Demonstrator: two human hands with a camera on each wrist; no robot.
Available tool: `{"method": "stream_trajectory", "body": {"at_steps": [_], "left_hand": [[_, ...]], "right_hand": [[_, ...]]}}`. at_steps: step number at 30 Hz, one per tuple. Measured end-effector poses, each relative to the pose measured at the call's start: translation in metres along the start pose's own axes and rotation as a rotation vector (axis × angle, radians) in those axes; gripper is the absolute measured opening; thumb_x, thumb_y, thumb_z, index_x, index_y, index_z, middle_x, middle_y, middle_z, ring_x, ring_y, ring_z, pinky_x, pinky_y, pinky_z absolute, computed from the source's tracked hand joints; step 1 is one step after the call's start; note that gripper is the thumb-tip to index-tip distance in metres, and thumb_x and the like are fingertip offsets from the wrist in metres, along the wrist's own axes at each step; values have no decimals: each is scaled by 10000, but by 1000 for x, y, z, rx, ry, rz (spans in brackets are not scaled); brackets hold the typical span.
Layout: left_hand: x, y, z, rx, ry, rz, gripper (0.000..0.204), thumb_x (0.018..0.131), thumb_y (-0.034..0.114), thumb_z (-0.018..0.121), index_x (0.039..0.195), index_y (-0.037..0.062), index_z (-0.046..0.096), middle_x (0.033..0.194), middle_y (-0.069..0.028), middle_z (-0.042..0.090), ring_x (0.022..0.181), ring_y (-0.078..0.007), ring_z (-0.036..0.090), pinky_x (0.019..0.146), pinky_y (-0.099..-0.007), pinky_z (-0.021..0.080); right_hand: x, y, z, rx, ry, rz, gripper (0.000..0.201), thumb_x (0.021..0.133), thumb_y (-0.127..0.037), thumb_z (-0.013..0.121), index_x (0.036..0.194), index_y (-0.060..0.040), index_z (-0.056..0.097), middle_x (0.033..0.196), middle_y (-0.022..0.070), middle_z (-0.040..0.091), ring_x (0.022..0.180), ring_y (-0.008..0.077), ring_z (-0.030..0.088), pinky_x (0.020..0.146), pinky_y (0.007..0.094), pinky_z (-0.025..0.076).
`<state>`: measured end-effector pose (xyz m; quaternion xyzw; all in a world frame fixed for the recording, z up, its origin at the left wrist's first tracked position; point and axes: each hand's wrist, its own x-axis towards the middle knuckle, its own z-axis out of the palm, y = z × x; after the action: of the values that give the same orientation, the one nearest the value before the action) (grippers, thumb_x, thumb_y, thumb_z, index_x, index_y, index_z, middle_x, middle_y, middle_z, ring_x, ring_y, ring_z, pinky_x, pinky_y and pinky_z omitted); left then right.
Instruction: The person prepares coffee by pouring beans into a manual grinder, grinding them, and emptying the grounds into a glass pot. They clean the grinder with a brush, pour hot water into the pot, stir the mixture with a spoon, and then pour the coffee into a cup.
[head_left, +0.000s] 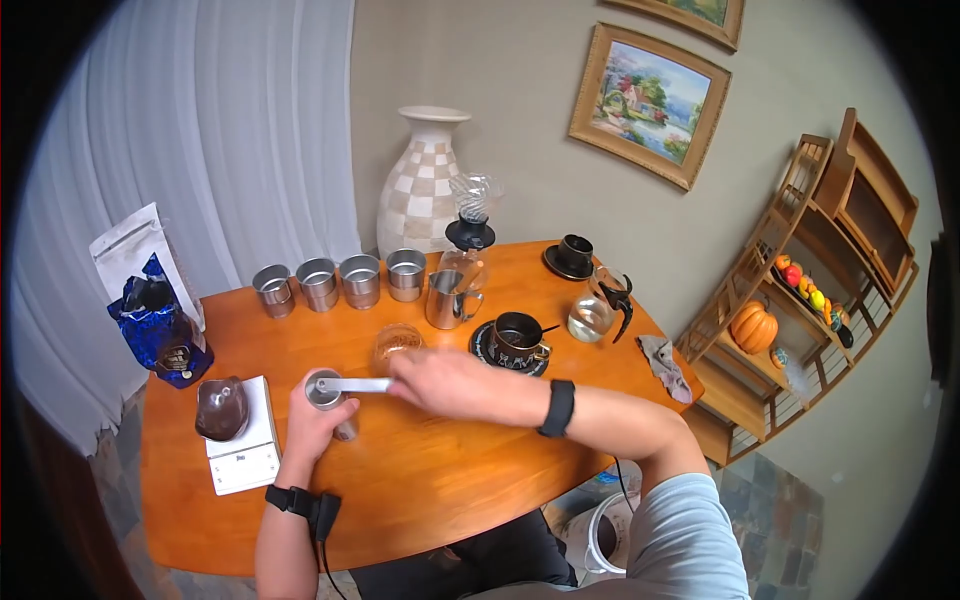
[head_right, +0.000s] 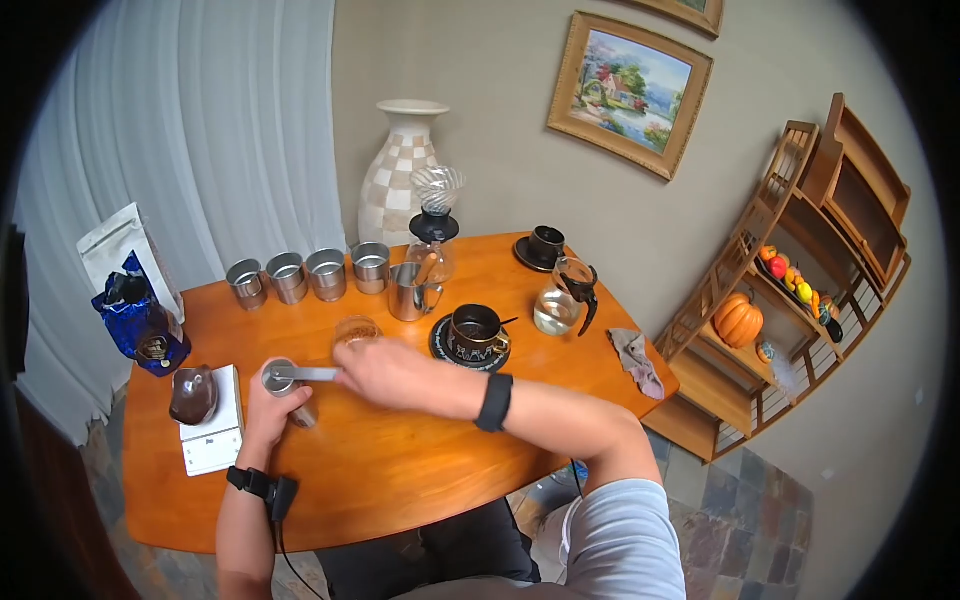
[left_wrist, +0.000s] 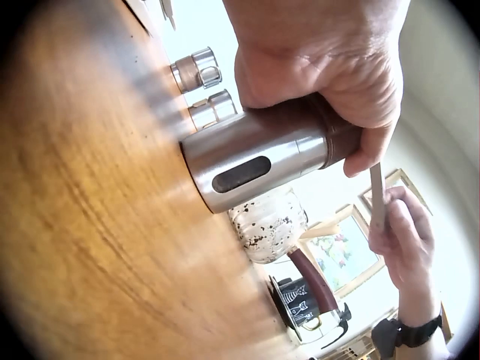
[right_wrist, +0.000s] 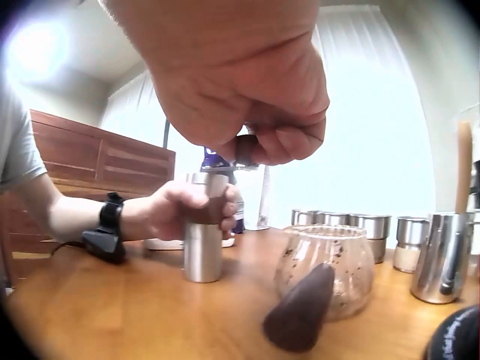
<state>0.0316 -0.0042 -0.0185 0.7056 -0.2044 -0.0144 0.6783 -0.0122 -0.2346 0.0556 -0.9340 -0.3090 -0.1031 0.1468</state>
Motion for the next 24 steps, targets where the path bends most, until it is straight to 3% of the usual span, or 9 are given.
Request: {"method": "stream_trajectory", "body": {"at_steps": [1, 5, 10, 12, 15, 16, 19, 21, 24], "left_hand": [[1, -2, -1, 29, 5, 17, 302, 684, 43, 758, 927, 23, 581, 843, -26, 624, 772, -106, 588, 715, -262, 488], [2, -7, 3, -86, 18, 0, 319, 678, 34, 763, 933, 20, 573, 841, -26, 620, 779, -102, 584, 712, -256, 494], [3, -15, -2, -341, 81, -197, 332, 693, 26, 757, 959, 32, 557, 843, -18, 611, 778, -102, 583, 703, -252, 492], [-2, -8, 3, -97, 19, -16, 257, 774, 58, 750, 956, 53, 570, 868, -23, 592, 769, -128, 584, 713, -262, 496], [-2, -20, 2, -37, 39, 77, 270, 771, 59, 746, 977, 53, 572, 880, -23, 601, 784, -129, 586, 726, -268, 496], [-1, -26, 1, -12, 30, 133, 277, 769, 59, 743, 987, 52, 572, 886, -23, 605, 791, -129, 588, 732, -271, 496], [1, -21, -3, 55, 12, 248, 293, 766, 59, 738, 1008, 52, 574, 897, -23, 613, 806, -130, 590, 745, -277, 496], [-2, -2, -1, -32, -81, 6, 333, 723, 51, 747, 1014, 54, 584, 908, -20, 632, 821, -145, 601, 769, -300, 499], [1, -7, -2, 0, -56, 14, 295, 701, 66, 747, 953, 44, 595, 880, -25, 639, 802, -137, 609, 751, -298, 500]], "right_hand": [[-9, -7, 5, -13, 59, -116, 263, 936, -266, 567, 956, -8, 524, 822, 186, 628, 759, 383, 645, 643, 487, 511], [-13, -48, 16, 27, -115, -184, 278, 941, -269, 559, 1019, -4, 526, 829, 174, 615, 793, 351, 644, 697, 447, 509], [30, -83, 47, 103, 124, -556, 265, 879, -269, 627, 907, -16, 551, 795, 159, 598, 745, 328, 648, 613, 428, 503], [55, -94, 60, 86, 142, -572, 267, 858, -270, 643, 890, -18, 560, 783, 158, 605, 734, 321, 655, 612, 429, 507], [103, -101, 78, -21, 218, -604, 301, 820, -292, 672, 886, -21, 559, 764, 153, 630, 699, 313, 667, 605, 433, 520], [115, -101, 79, -23, 73, -496, 318, 832, -304, 659, 898, -15, 546, 788, 157, 642, 712, 327, 669, 615, 442, 529], [158, -81, 83, -8, 54, -420, 303, 888, -294, 612, 919, -2, 537, 799, 177, 647, 727, 354, 665, 639, 458, 533], [175, -61, 77, -62, 29, -344, 300, 920, -283, 583, 938, 12, 532, 785, 189, 647, 745, 369, 662, 658, 461, 531], [176, -31, 53, -48, -50, -94, 313, 937, -279, 568, 995, 23, 513, 852, 245, 664, 824, 410, 650, 710, 481, 522]]}}
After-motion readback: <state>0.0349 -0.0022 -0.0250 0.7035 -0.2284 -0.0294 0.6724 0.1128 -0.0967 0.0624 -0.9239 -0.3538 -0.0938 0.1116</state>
